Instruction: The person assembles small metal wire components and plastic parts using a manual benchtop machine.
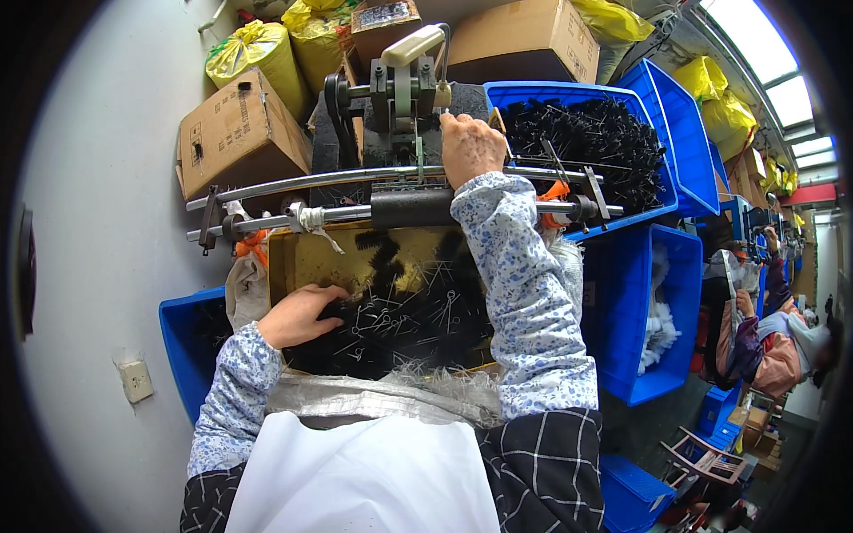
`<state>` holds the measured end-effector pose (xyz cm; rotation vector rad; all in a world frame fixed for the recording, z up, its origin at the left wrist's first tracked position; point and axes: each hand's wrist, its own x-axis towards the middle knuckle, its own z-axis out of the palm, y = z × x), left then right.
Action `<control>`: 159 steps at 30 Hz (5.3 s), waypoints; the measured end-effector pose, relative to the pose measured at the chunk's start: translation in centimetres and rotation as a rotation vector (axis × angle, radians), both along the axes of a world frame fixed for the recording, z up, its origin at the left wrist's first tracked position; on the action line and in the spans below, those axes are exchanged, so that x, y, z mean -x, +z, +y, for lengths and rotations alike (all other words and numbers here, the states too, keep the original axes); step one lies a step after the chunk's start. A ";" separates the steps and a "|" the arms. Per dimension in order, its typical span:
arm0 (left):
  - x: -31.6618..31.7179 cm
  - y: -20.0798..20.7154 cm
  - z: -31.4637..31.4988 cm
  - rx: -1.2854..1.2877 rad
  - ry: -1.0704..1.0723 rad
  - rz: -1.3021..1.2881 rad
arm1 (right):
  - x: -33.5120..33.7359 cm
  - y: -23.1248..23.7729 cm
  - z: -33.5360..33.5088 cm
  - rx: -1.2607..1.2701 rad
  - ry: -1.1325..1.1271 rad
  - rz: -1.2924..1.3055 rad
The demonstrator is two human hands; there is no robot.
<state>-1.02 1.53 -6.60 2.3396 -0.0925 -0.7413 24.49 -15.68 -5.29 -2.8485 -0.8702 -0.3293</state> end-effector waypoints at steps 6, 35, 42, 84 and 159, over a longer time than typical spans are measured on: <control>0.2 1.2 0.2 -0.121 -0.021 -0.213 | -0.8 -0.6 -0.2 -0.094 0.048 0.026; -0.9 6.7 2.1 0.188 0.142 -0.372 | 2.1 -1.2 2.9 -0.016 -0.023 -0.043; -0.4 7.5 3.4 0.380 0.381 -0.520 | -0.7 -1.1 -1.8 -0.045 -0.033 0.000; -5.1 -2.0 -3.8 -0.062 0.008 -0.247 | -1.1 -0.9 0.7 -0.190 0.147 0.018; -4.8 4.6 -3.0 0.603 0.587 -0.648 | 7.1 4.5 -1.6 -0.367 0.337 0.197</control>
